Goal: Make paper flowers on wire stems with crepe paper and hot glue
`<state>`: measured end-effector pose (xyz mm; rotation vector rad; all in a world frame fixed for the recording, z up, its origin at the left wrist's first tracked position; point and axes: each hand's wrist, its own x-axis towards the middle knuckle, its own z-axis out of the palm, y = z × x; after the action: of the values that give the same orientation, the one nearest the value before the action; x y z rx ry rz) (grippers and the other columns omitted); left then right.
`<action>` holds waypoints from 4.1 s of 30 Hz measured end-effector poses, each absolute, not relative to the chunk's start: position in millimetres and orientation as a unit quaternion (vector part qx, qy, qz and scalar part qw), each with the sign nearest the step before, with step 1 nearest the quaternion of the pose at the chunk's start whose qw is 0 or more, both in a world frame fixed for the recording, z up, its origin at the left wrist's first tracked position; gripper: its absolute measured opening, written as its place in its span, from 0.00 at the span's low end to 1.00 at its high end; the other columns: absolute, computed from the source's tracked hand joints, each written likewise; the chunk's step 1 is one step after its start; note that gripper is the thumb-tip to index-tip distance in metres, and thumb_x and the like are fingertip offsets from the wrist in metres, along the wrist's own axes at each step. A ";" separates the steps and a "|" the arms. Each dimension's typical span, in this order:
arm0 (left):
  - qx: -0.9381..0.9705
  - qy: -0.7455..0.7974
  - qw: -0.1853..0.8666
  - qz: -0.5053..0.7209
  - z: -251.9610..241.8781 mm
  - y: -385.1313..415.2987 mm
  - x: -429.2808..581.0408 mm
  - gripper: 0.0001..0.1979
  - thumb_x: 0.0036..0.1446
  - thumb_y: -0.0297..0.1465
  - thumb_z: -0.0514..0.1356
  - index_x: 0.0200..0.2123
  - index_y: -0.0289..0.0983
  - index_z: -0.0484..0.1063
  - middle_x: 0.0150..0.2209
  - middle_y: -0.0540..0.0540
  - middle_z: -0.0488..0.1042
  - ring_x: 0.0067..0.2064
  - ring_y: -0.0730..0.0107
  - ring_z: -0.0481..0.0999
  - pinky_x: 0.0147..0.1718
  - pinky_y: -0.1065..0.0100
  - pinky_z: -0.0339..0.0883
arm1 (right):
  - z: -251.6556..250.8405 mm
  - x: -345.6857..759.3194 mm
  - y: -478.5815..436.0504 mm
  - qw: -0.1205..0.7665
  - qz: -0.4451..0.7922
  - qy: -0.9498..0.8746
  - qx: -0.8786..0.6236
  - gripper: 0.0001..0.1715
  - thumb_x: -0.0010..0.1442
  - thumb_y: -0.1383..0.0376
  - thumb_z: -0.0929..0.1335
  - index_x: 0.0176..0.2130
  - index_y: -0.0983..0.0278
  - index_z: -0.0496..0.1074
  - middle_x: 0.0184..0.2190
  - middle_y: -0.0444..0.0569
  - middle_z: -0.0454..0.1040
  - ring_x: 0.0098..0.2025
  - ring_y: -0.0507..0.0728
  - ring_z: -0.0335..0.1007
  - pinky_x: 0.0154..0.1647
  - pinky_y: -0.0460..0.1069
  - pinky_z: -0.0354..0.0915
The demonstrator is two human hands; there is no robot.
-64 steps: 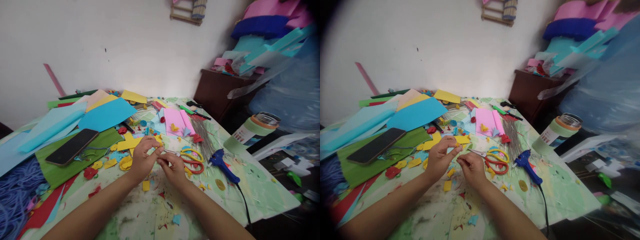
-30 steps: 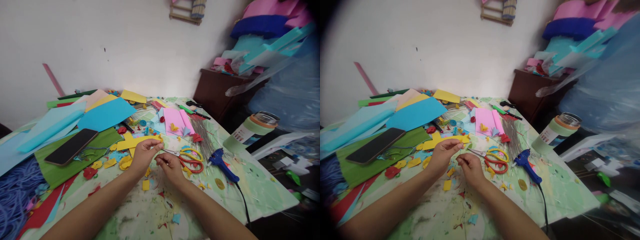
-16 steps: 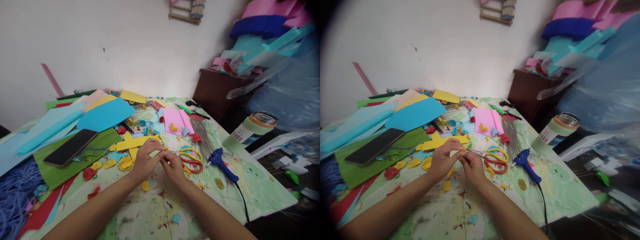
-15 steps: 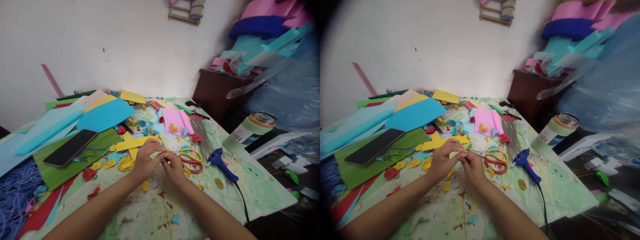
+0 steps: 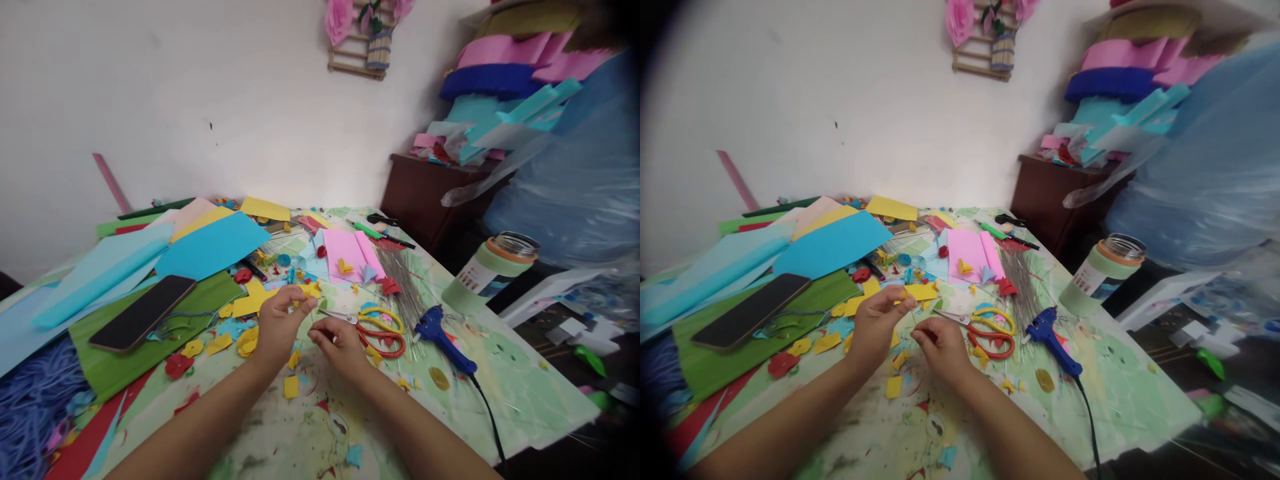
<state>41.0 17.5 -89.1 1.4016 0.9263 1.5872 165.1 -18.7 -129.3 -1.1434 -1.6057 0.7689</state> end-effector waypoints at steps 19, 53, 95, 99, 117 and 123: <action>0.383 0.396 0.612 0.567 -104.1 29.5 48.7 0.12 0.39 0.32 0.68 0.29 0.33 0.75 0.25 0.49 0.75 0.32 0.73 0.72 0.39 0.69 0.61 | -131.8 162.0 -14.5 0.471 0.470 -0.570 -0.482 0.10 0.49 0.62 0.66 0.21 0.65 0.66 0.17 0.42 0.65 0.21 0.49 0.58 0.25 0.46 0.56; 0.871 0.435 0.163 0.163 -86.5 7.1 42.5 0.13 0.58 0.30 0.48 0.35 0.39 0.73 0.36 0.44 0.77 0.38 0.59 0.73 0.33 0.66 0.59 | -108.2 217.5 5.9 0.717 0.316 -0.400 -0.475 0.12 0.53 0.57 0.67 0.27 0.64 0.67 0.21 0.41 0.62 0.20 0.47 0.51 0.22 0.45 0.51; 0.827 0.419 0.236 0.292 -102.2 -23.2 5.9 0.12 0.58 0.31 0.50 0.40 0.38 0.73 0.36 0.45 0.77 0.39 0.65 0.75 0.38 0.68 0.64 | -127.2 180.6 -10.6 0.557 0.449 -0.544 -0.438 0.16 0.58 0.56 0.64 0.28 0.65 0.68 0.21 0.44 0.69 0.20 0.48 0.59 0.21 0.44 0.56; 0.781 0.511 0.159 0.321 -97.7 -2.4 -37.3 0.15 0.58 0.37 0.51 0.40 0.37 0.73 0.39 0.44 0.76 0.39 0.64 0.73 0.39 0.66 0.62 | -125.2 188.6 -5.3 0.603 0.350 -0.541 -0.470 0.18 0.59 0.55 0.63 0.25 0.65 0.67 0.19 0.43 0.67 0.19 0.48 0.59 0.22 0.45 0.57; 0.752 0.585 0.210 0.220 -123.6 18.2 -84.8 0.08 0.50 0.30 0.53 0.27 0.36 0.71 0.28 0.46 0.74 0.31 0.67 0.70 0.29 0.69 0.58 | -118.5 114.7 4.6 0.535 0.196 -0.720 -0.397 0.15 0.62 0.63 0.60 0.26 0.63 0.68 0.23 0.44 0.69 0.25 0.50 0.64 0.29 0.46 0.60; 0.745 0.584 0.189 0.262 -117.0 15.0 -85.6 0.08 0.51 0.30 0.52 0.30 0.36 0.70 0.30 0.47 0.73 0.32 0.67 0.70 0.30 0.69 0.59 | -130.1 119.5 -1.6 0.551 0.163 -0.729 -0.372 0.13 0.62 0.65 0.60 0.28 0.63 0.68 0.25 0.44 0.71 0.27 0.50 0.66 0.30 0.46 0.61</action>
<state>-85.6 15.0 -117.0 2.0953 1.6414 0.7359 119.5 -1.6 -130.1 -0.8801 -1.7248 0.3861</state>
